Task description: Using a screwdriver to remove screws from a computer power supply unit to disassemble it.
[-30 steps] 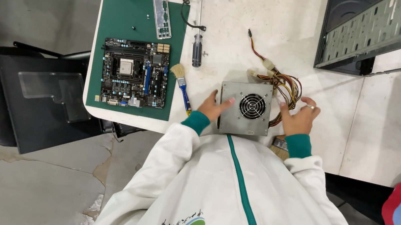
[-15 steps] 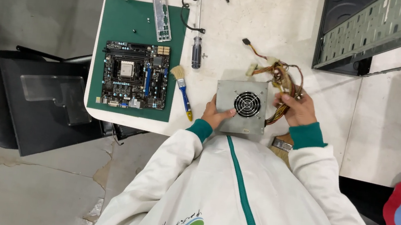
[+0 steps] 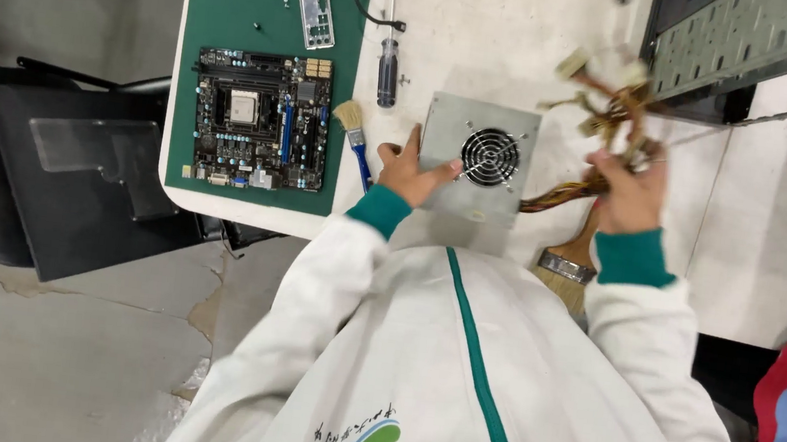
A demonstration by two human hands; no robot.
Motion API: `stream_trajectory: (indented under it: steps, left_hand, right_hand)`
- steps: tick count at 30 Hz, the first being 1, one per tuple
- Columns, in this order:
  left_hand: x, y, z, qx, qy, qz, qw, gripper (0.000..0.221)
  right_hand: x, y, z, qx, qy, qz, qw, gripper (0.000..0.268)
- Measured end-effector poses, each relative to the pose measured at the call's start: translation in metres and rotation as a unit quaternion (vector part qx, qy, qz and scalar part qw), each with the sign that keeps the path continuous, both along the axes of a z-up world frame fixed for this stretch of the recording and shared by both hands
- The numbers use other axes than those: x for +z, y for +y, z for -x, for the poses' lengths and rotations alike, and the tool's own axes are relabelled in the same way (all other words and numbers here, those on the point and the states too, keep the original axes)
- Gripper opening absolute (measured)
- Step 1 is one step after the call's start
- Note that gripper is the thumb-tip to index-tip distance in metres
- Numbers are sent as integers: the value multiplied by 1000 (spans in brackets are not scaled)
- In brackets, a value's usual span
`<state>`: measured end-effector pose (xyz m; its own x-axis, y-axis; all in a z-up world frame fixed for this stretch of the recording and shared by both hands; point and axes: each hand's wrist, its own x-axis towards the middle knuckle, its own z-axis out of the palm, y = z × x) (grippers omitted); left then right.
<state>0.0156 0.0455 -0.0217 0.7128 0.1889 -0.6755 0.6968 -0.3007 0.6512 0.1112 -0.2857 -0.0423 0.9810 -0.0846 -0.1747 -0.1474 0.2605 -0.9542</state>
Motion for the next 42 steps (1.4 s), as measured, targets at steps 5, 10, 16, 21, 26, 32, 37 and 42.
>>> stream_trajectory:
  steps: [5,10,16,21,26,32,37,42]
  left_hand:
    - [-18,-12,20,-82,-6,-153,985,97]
    - [-38,16,41,-10,-36,-229,973,78]
    - [-66,46,26,75,-31,-304,949,81]
    - [-93,56,16,37,-59,-341,938,71]
    - [-90,56,-36,-18,-58,-330,942,63]
    - [-108,68,-97,-63,3,-372,926,57]
    - [-78,76,-102,-23,-26,-389,921,42]
    - [-31,98,-90,102,-138,-261,950,45]
  right_hand:
    - [-45,0,30,47,128,236,962,114]
    - [55,64,83,100,-71,455,882,101]
    - [-2,77,74,403,-183,610,657,101]
    - [-13,46,51,420,-192,602,652,97]
    - [-1,17,49,444,-138,635,616,91]
    - [46,6,67,405,-99,654,631,91]
    - [67,14,80,341,-162,607,700,78]
    - [74,30,76,279,-337,544,716,56]
